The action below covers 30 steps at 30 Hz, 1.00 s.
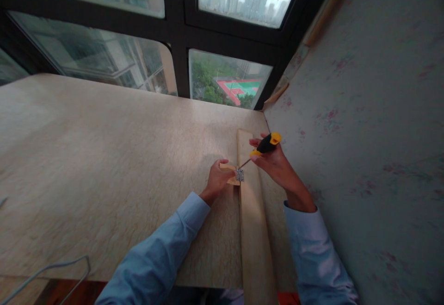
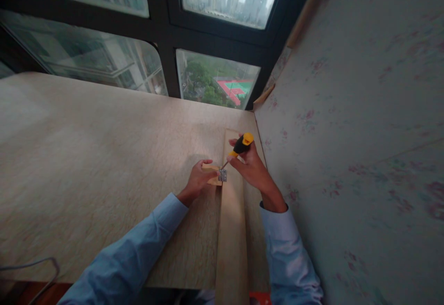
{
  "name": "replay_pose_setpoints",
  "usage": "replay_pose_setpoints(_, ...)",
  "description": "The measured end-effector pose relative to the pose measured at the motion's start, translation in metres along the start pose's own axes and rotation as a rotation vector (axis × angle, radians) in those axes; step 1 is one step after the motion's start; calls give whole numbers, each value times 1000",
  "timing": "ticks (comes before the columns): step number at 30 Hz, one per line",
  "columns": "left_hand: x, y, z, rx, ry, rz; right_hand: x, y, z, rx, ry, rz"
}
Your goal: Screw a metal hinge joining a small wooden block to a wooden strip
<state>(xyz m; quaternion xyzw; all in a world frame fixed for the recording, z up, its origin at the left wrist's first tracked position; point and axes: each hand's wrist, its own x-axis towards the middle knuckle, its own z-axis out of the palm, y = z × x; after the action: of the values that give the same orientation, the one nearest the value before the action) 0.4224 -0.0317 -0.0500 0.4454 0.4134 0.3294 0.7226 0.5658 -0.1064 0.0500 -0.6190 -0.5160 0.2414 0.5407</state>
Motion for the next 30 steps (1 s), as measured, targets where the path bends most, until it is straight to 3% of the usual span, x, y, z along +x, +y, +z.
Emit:
replay_pose_setpoints(4, 1, -1, -1, 19, 9, 4, 0, -5, -2, 104, -67, 35)
replay_pose_setpoints(9, 0, 1, -1, 67, 19, 17, 2, -7, 5, -296, 239, 43)
replay_pose_setpoints(11, 0, 1, 0, 68, 24, 24, 3, -5, 8, -369, 300, 42)
replay_pose_setpoints(13, 1, 0, 0, 62, 21, 23, 2, -2, 8, -302, 261, 32)
replay_pose_setpoints(17, 2, -2, -1, 68, 13, 24, 0, 1, 3, -3, 43, 16)
replay_pose_setpoints(20, 1, -1, -1, 64, 10, 25, 0, 0, -1, 101, -67, 33)
replay_pose_setpoints(22, 0, 0, 0, 61, 13, 24, 0, -2, -1, 60, -39, 51)
replay_pose_setpoints(27, 0, 1, 0, 76, 2, 28, 2, -3, 4, -343, 254, 73)
replay_pose_setpoints(30, 0, 0, 0, 86, 5, 26, 2, 1, 4, -299, 218, 62)
